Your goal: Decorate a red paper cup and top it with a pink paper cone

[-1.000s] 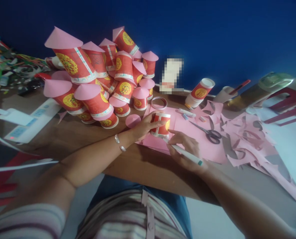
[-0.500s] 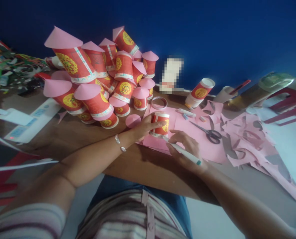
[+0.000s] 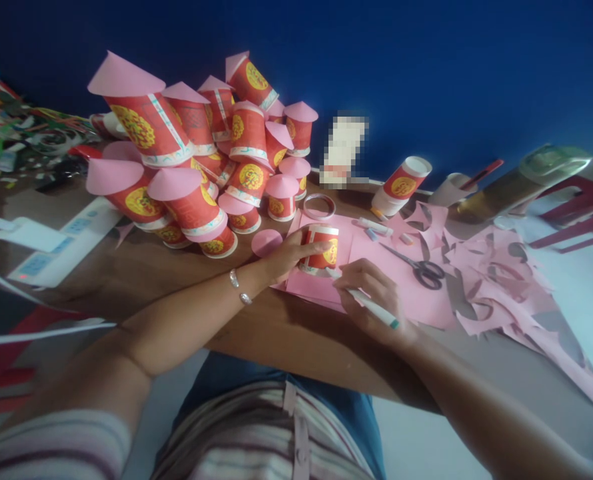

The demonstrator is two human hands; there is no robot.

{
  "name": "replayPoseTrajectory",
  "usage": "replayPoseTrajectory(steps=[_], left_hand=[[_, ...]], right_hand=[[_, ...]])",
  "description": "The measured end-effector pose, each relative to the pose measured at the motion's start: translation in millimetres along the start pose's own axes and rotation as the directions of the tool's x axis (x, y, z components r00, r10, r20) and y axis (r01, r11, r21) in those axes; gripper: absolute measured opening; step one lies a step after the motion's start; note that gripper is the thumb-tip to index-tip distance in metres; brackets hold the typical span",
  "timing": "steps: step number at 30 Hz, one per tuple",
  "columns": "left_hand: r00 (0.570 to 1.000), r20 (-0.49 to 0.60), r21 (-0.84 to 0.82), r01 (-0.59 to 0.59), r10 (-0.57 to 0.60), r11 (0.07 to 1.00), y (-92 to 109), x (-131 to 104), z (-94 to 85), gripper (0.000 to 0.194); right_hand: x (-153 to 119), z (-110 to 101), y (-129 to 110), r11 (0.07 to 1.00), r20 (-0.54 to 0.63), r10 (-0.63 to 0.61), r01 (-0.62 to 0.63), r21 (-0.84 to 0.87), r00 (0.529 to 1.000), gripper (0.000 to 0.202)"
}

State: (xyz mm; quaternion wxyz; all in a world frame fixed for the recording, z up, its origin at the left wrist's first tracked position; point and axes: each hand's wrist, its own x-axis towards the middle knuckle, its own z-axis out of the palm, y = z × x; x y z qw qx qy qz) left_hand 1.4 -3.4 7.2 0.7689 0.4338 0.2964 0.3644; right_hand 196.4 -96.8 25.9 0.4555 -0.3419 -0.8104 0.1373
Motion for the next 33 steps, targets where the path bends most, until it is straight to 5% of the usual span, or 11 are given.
replayPoseTrajectory(steps=[10, 19, 25, 33], left_hand=[[1.0, 0.002, -0.013, 0.011, -0.011, 1.0, -2, 0, -2.6, 0.058], [1.0, -0.001, 0.002, 0.017, -0.017, 1.0, -1, 0, -1.8, 0.063], [1.0, 0.001, 0.005, 0.012, -0.012, 1.0, 0, 0, -1.5, 0.061], [1.0, -0.008, 0.035, 0.017, -0.017, 0.999, 0, 0, -2.2, 0.063]], right_hand=[[4, -1, -4, 0.999, -0.031, -0.034, 0.032, -0.04, 0.999, 0.018], [-4, 2, -2, 0.993, -0.045, 0.061, -0.065, -0.095, 0.997, 0.01], [0, -1, -3, 0.998, -0.032, -0.014, 0.012, -0.062, 0.999, 0.02], [-7, 0, -5, 0.984, -0.03, 0.142, -0.144, -0.1, 0.989, 0.011]])
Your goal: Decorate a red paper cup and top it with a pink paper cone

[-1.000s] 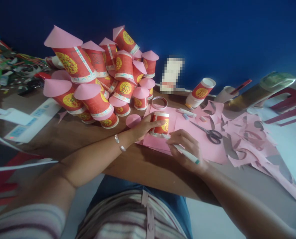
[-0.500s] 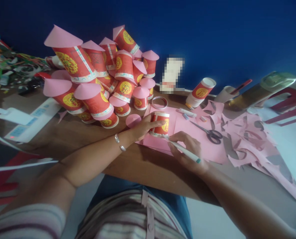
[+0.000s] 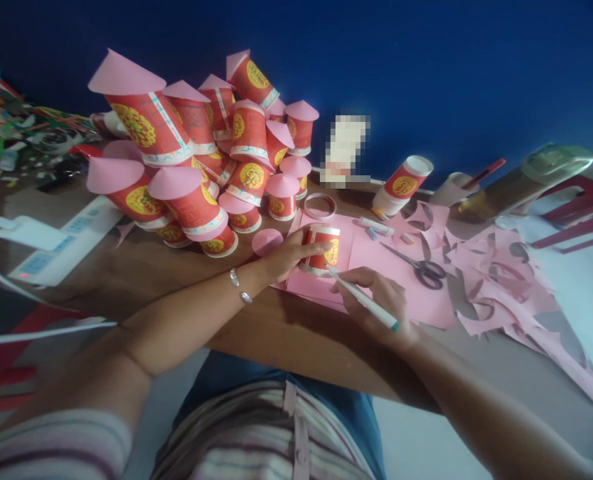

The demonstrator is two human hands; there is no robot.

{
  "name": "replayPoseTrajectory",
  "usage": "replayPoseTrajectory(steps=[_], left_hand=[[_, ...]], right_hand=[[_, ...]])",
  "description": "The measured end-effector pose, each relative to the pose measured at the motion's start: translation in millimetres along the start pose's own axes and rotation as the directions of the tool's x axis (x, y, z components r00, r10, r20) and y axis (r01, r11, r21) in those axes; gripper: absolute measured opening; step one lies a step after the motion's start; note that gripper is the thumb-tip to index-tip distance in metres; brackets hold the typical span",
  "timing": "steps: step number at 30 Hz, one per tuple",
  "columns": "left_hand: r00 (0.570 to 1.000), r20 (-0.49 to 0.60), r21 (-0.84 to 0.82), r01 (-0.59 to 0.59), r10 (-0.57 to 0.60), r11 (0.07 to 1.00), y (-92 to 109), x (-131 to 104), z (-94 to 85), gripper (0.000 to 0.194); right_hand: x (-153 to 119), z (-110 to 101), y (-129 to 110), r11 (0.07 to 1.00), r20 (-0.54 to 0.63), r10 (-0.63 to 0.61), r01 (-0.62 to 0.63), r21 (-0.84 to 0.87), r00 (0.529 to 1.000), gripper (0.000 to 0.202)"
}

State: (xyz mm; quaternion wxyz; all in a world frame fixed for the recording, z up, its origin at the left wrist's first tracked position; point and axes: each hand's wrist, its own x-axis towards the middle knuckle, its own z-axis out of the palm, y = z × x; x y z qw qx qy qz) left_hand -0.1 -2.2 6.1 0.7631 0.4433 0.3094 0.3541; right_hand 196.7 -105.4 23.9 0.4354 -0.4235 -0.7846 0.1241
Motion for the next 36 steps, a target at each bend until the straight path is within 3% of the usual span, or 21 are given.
replayPoseTrajectory(steps=[5, 10, 18, 25, 36], left_hand=[[1.0, -0.006, -0.02, -0.009, 0.009, 1.0, 0, 0, 0.6, 0.063], [1.0, 0.0, -0.017, 0.007, -0.007, 1.0, 2, -2, 1.3, 0.062], [1.0, 0.005, -0.056, -0.003, 0.004, 0.998, 4, -1, 3.5, 0.059], [1.0, 0.009, -0.07, -0.002, 0.003, 0.998, 2, -1, 2.4, 0.065], [1.0, 0.029, -0.094, 0.004, -0.001, 0.996, 2, -1, 1.6, 0.062]], right_hand=[[4, -2, 0, 1.0, -0.065, -0.006, 0.005, -0.012, 0.998, 0.007], [8, -3, -2, 0.963, -0.088, 0.187, -0.165, 0.211, 0.979, 0.017], [7, 11, 13, 0.677, -0.008, 0.447, -0.332, 0.656, 0.895, 0.023], [14, 13, 20, 0.489, 0.146, 0.462, -0.388, 0.781, 0.875, 0.031], [16, 12, 27, 0.345, 0.26, 0.486, -0.456, 0.82, 0.834, 0.035]])
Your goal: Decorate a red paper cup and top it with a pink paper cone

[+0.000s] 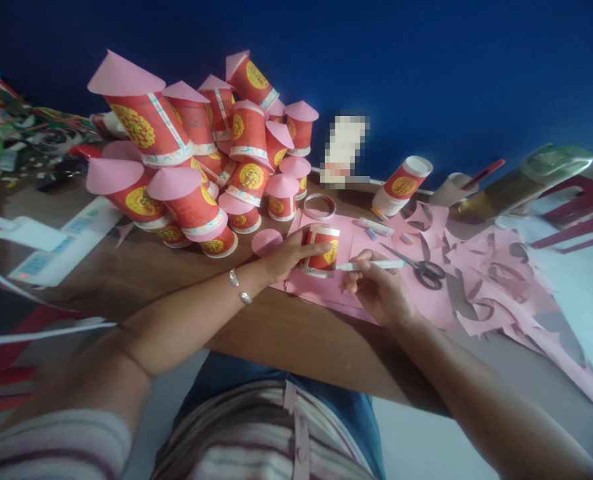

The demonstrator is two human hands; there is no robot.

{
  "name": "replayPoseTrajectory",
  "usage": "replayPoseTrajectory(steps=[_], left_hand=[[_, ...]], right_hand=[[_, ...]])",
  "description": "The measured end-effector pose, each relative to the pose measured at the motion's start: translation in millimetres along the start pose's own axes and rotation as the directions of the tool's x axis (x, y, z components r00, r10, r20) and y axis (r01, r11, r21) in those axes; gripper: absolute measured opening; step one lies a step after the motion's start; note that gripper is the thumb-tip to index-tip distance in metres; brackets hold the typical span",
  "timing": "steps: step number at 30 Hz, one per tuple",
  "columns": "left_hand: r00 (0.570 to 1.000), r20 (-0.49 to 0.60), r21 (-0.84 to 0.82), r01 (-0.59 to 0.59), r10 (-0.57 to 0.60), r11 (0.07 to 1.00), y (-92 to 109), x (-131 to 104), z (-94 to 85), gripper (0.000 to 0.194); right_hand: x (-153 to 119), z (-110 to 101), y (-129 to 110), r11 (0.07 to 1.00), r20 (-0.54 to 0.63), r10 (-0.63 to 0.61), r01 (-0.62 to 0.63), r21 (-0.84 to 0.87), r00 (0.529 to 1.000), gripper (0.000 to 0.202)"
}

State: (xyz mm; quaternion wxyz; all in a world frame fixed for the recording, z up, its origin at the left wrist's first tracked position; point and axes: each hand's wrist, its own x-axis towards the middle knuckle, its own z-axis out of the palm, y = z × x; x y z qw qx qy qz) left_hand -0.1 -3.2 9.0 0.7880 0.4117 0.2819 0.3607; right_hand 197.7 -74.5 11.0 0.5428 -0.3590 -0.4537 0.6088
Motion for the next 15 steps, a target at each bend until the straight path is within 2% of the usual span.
replayPoseTrajectory(steps=[2, 4, 5, 6, 8, 10, 12, 13, 15], left_hand=[[1.0, -0.012, 0.012, -0.002, 0.003, 1.0, 0, 0, -0.2, 0.063], [1.0, -0.024, 0.031, -0.008, 0.009, 0.999, -1, 1, -0.8, 0.062], [1.0, -0.027, 0.037, -0.01, 0.011, 0.999, -1, 1, -1.2, 0.061], [1.0, -0.026, 0.043, -0.01, 0.011, 0.999, -2, 1, -1.7, 0.061], [1.0, -0.026, 0.054, -0.011, 0.012, 0.998, -3, 2, -2.5, 0.061], [1.0, -0.026, 0.066, -0.007, 0.009, 0.998, -3, 2, -3.1, 0.061], [1.0, -0.02, 0.078, -0.003, 0.005, 0.997, -3, 2, -3.3, 0.059], [1.0, -0.017, 0.081, -0.005, 0.006, 0.997, -3, 2, -3.3, 0.059], [1.0, -0.012, 0.085, -0.012, 0.013, 0.996, -3, 2, -3.0, 0.058]], right_hand=[[-5, 1, -1, 0.996, -0.016, -0.053, 0.051, -0.075, 0.998, 0.03], [-12, 2, -3, 0.95, -0.018, -0.172, 0.161, -0.269, 0.985, 0.022], [-15, 2, -4, 0.886, 0.003, -0.249, 0.229, -0.403, 0.968, 0.017], [-19, 3, -6, 0.785, 0.044, -0.337, 0.306, -0.539, 0.941, 0.013], [-24, 5, -9, 0.516, 0.194, -0.494, 0.465, -0.72, 0.848, 0.01], [-25, 8, -11, 0.292, 0.363, -0.571, 0.596, -0.748, 0.736, 0.013], [-24, 9, -12, 0.183, 0.466, -0.589, 0.671, -0.719, 0.66, 0.017], [-23, 10, -12, 0.159, 0.489, -0.588, 0.685, -0.711, 0.644, 0.018], [-21, 10, -11, 0.145, 0.499, -0.581, 0.685, -0.714, 0.643, 0.02]])
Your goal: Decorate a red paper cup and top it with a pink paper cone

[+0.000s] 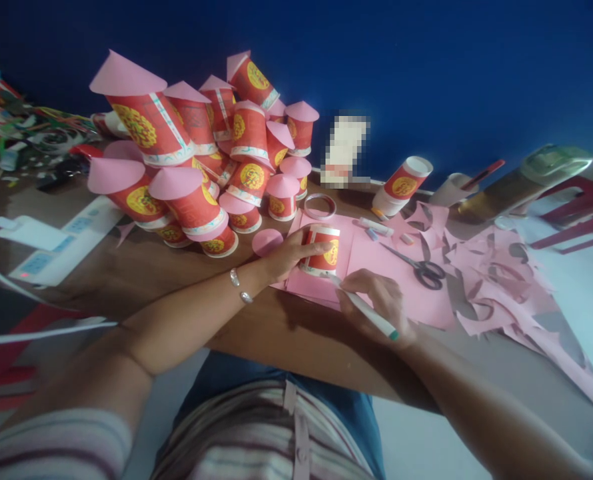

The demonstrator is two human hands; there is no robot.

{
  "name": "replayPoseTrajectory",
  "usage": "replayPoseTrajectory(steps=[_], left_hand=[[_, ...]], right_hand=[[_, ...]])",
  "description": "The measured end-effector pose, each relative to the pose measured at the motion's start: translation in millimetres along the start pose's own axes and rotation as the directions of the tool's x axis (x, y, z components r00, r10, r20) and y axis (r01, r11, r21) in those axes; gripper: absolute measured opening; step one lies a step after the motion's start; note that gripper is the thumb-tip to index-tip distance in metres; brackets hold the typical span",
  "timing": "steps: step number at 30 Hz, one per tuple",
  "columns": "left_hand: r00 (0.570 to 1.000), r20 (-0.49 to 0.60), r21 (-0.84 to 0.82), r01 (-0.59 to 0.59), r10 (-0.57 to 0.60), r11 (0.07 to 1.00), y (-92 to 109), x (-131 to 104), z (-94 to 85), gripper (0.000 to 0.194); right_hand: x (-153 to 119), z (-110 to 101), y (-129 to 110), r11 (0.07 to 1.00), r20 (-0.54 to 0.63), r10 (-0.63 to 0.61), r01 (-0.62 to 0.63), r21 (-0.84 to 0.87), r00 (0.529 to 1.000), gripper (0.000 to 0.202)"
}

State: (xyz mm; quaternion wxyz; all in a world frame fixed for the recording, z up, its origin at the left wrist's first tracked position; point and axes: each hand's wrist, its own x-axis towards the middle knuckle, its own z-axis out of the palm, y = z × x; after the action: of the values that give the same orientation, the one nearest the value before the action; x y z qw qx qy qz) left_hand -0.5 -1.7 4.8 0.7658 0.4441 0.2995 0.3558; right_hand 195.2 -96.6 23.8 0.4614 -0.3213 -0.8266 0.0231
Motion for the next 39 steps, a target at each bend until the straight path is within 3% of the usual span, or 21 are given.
replayPoseTrajectory(steps=[12, 39], left_hand=[[1.0, -0.01, -0.001, 0.016, -0.016, 1.0, 0.3, -0.9, 0.2, 0.064], [1.0, -0.028, 0.059, -0.001, 0.002, 0.998, -1.7, -0.3, -0.6, 0.067]], right_hand=[[-0.2, 3.3, 0.6, 0.998, 0.012, -0.052, 0.052, -0.027, 0.999, 0.021], [1.6, 1.9, -0.8, 1.0, 0.064, -0.009, 0.008, 0.018, 0.998, 0.019]])
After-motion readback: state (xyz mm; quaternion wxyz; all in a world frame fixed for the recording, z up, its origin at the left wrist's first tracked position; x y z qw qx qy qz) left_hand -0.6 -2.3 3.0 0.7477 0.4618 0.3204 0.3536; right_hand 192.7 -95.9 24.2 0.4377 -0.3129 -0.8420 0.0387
